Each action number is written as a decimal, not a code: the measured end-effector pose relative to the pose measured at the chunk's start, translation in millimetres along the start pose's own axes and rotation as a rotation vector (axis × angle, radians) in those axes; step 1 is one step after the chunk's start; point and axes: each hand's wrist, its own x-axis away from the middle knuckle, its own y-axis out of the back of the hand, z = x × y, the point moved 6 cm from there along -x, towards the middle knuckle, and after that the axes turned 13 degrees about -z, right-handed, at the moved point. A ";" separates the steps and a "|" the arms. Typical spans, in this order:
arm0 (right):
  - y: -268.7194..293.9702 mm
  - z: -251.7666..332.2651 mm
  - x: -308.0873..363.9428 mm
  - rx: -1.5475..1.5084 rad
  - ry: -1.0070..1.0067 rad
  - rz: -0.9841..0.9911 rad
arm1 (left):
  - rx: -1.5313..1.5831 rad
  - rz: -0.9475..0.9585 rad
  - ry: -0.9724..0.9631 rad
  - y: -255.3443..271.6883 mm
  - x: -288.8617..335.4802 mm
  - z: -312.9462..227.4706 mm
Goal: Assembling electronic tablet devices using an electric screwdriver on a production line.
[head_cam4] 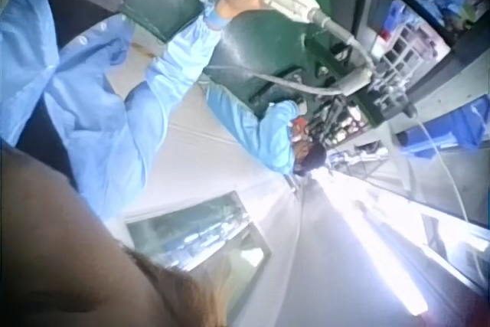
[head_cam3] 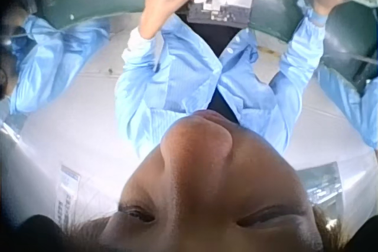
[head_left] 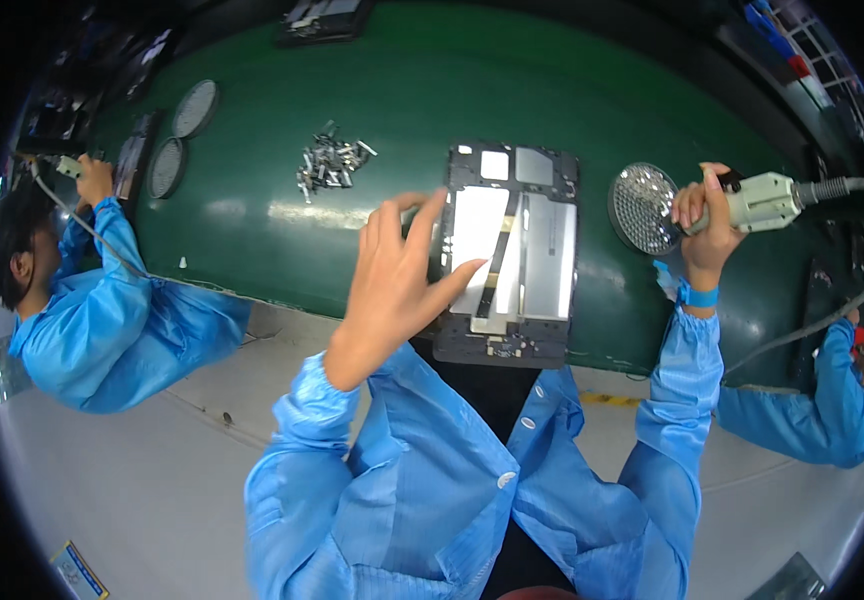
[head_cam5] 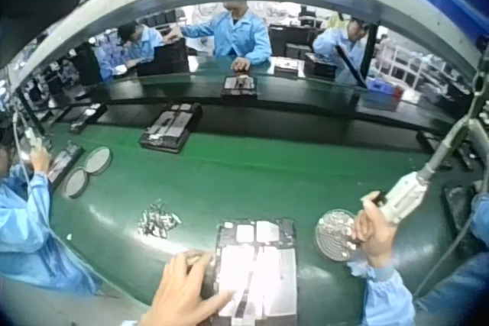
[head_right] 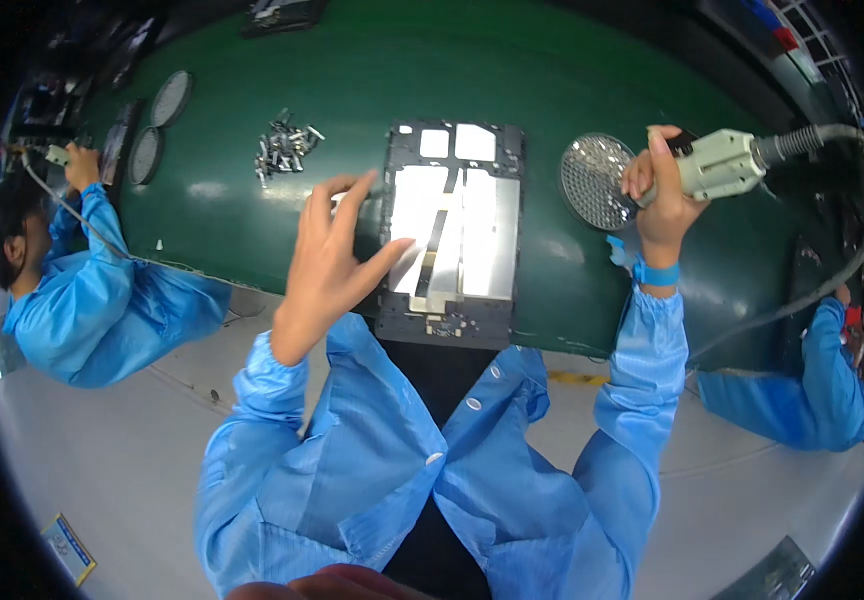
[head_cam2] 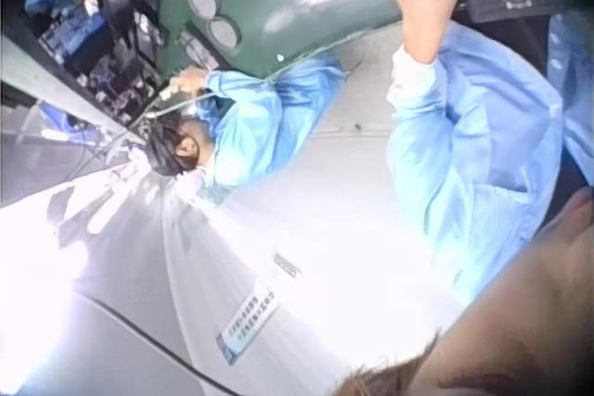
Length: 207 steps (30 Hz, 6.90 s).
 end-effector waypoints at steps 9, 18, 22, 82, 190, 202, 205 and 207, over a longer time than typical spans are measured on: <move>-10.9 6.4 -4.6 -0.034 0.037 0.062 | 0.054 0.353 -0.267 -13.4 76.2 -47.7; -9.7 6.1 3.9 -0.031 0.028 0.072 | -0.027 0.274 -0.260 -20.7 86.6 -77.0; -14.2 7.4 6.7 0.022 0.037 0.070 | -0.056 0.181 -0.282 -32.6 93.5 -68.4; -9.4 6.9 5.0 0.017 -0.007 0.036 | 0.180 -0.040 0.060 -73.6 -10.3 1.7; -191.4 -24.9 56.1 -0.072 -0.169 0.443 | 0.838 0.663 0.430 -96.1 -55.5 70.0; -210.1 -77.3 69.5 -0.218 -0.333 0.470 | 0.752 0.614 0.170 -106.6 -54.8 88.3; -209.7 -84.5 69.9 -0.200 -0.362 0.463 | 0.705 0.636 0.120 -108.9 -54.7 91.2; -208.6 -88.5 68.0 -0.209 -0.334 0.480 | 0.736 0.638 0.156 -114.1 -53.3 95.2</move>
